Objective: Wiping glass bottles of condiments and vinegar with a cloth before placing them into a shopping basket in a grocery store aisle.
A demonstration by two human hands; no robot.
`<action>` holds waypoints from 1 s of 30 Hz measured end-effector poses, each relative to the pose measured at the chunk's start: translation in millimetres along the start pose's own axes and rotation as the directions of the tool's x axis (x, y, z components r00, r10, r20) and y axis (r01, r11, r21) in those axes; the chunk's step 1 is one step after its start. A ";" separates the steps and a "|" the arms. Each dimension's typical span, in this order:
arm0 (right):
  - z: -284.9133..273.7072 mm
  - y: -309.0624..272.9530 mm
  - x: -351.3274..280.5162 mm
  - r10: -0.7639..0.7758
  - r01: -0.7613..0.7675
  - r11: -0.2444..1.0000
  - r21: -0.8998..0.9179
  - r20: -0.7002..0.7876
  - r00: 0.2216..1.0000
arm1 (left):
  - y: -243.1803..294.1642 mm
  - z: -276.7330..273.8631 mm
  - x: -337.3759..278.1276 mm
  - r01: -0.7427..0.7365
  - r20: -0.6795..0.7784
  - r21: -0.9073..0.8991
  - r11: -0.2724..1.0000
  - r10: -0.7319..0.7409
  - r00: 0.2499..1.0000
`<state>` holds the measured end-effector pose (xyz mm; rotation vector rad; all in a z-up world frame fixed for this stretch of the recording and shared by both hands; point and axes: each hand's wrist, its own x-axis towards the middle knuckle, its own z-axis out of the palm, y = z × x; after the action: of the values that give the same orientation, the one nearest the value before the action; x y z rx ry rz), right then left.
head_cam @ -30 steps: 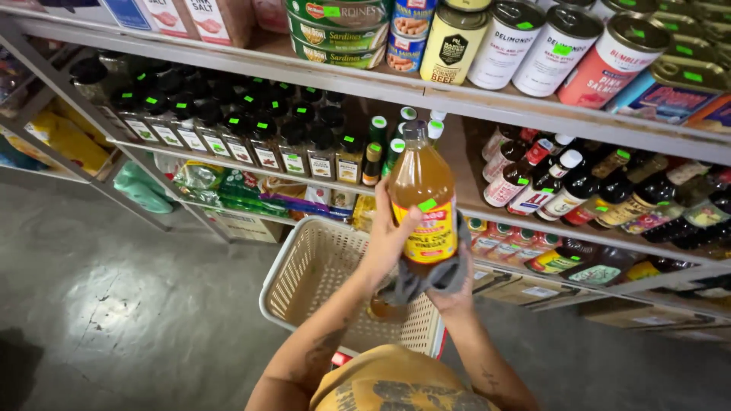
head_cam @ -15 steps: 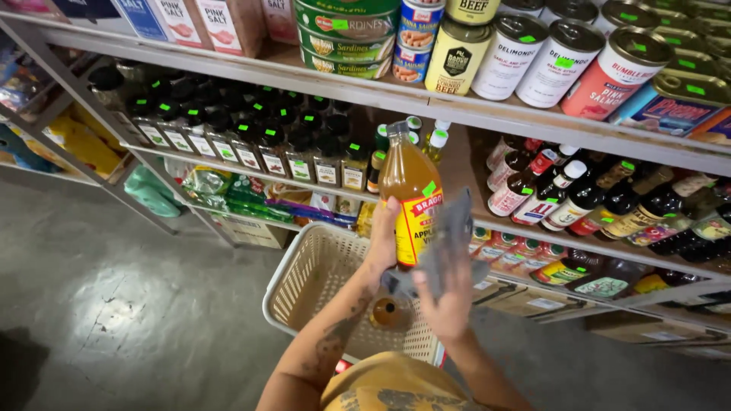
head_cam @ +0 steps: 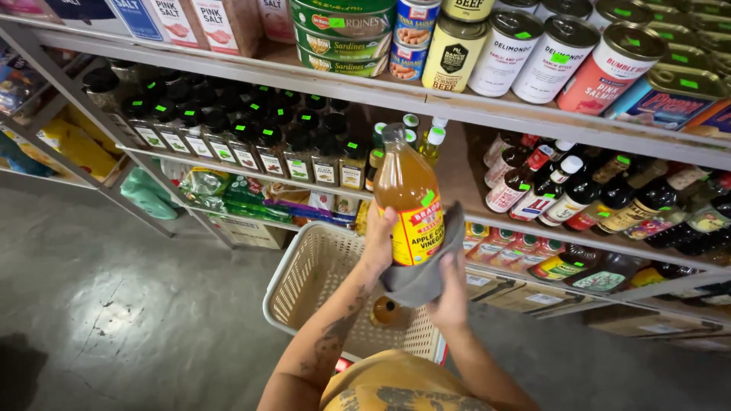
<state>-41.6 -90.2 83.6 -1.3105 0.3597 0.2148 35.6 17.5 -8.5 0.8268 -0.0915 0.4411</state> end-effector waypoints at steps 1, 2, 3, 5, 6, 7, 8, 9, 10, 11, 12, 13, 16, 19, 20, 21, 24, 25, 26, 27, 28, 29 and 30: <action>-19.3 29.9 23.5 -0.001 0.001 1.000 -0.001 0.000 1.000 | -0.4 0.4 -1.4 0.000 0.000 -0.002 1.000 0.000 1.000; -39.0 59.4 46.5 -0.328 0.252 0.932 0.261 0.308 0.893 | -0.7 1.0 -3.5 0.000 0.034 0.028 1.000 -0.001 0.999; -58.8 88.8 69.3 -0.640 0.353 0.750 0.559 0.479 0.601 | -0.8 1.6 -5.6 -0.001 0.068 0.058 0.998 -0.003 0.998; -61.1 89.7 95.6 -0.267 0.069 0.816 0.574 0.269 0.925 | -11.1 -3.6 -3.9 0.010 0.088 0.123 0.992 -0.021 0.996; -61.7 91.5 107.2 0.228 -0.206 0.729 0.653 0.052 0.972 | -15.4 -6.8 -4.1 0.028 0.111 0.192 0.981 -0.050 0.993; -71.5 110.7 111.3 0.230 -0.208 0.728 0.653 0.053 0.972 | -4.3 -5.7 -5.2 0.029 0.110 0.194 0.981 -0.051 0.993; -81.2 127.5 117.7 0.022 -0.103 0.735 0.671 0.127 0.992 | 6.2 -3.1 -3.8 0.020 0.177 0.319 0.948 -0.081 0.981; -91.2 144.2 124.4 -0.186 -0.003 0.719 0.695 0.196 0.963 | 16.5 -0.3 -2.5 0.003 0.239 0.438 0.899 -0.119 0.964; -95.1 144.8 125.3 -0.187 0.000 0.718 0.696 0.193 0.963 | 11.6 2.7 -6.1 0.003 0.242 0.438 0.899 -0.121 0.963; -99.0 145.5 126.4 -0.219 0.065 0.754 0.653 0.158 0.963 | 6.5 5.7 -9.5 0.000 0.192 0.354 0.935 -0.073 0.979; -101.5 146.2 126.9 -0.252 0.127 0.784 0.607 0.125 0.960 | 2.8 8.2 -12.6 -0.008 0.137 0.270 0.963 -0.030 0.990; -95.7 130.6 119.6 -0.252 0.129 0.783 0.609 0.122 0.960 | 10.2 11.1 -14.1 -0.006 0.139 0.271 0.962 -0.033 0.990; -90.8 80.5 102.1 -0.328 0.310 0.942 0.128 0.159 0.931 | 17.6 14.5 -20.4 -0.001 0.114 0.244 0.970 -0.028 0.993; -88.0 35.0 86.0 -0.715 0.766 0.303 -0.567 0.395 0.576 | 13.4 6.2 -25.2 0.038 0.081 0.245 0.969 -0.059 0.995; -85.2 22.8 77.8 -0.759 0.809 0.292 -0.510 0.391 0.520 | 13.7 9.1 -25.8 0.057 0.074 0.214 0.975 -0.074 0.995; -82.4 10.5 69.7 -0.800 0.849 0.277 -0.450 0.381 0.463 | 13.9 12.2 -26.2 0.076 0.067 0.183 0.980 -0.089 0.994; -59.8 -8.2 45.0 -0.819 0.896 0.342 -0.283 0.378 0.432 | 10.5 9.3 -30.9 0.105 0.098 0.248 0.963 -0.132 0.986; -57.6 -7.5 47.5 -0.819 0.895 0.343 -0.285 0.376 0.434 | 12.9 12.4 -31.0 0.108 0.099 0.247 0.963 -0.136 0.986; -55.3 -5.9 49.0 -0.878 0.915 0.209 -0.345 0.346 0.332 | 15.8 14.7 -32.2 0.094 0.121 0.245 0.965 -0.127 0.985; -53.0 -4.4 50.5 -0.920 0.911 0.074 -0.407 0.325 0.220 | 18.7 17.2 -33.2 0.081 0.143 0.243 0.967 -0.118 0.983; -51.4 -8.7 49.0 -0.921 0.909 0.075 -0.410 0.322 0.221 | 18.7 17.9 -33.2 0.083 0.146 0.243 0.966 -0.121 0.982; -49.9 -13.1 47.4 -0.925 0.911 0.062 -0.408 0.320 0.206 | 18.7 18.6 -33.1 0.075 0.155 0.242 0.967 -0.115 0.981; -49.4 -17.2 45.1 -0.928 0.911 0.049 -0.410 0.319 0.193 | 18.1 19.7 -34.1 0.071 0.165 0.240 0.968 -0.113 0.980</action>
<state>-0.6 -144.4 71.5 -1.8553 -0.6860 -0.9453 -1.1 2.1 8.9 1.0969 -0.1680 0.2924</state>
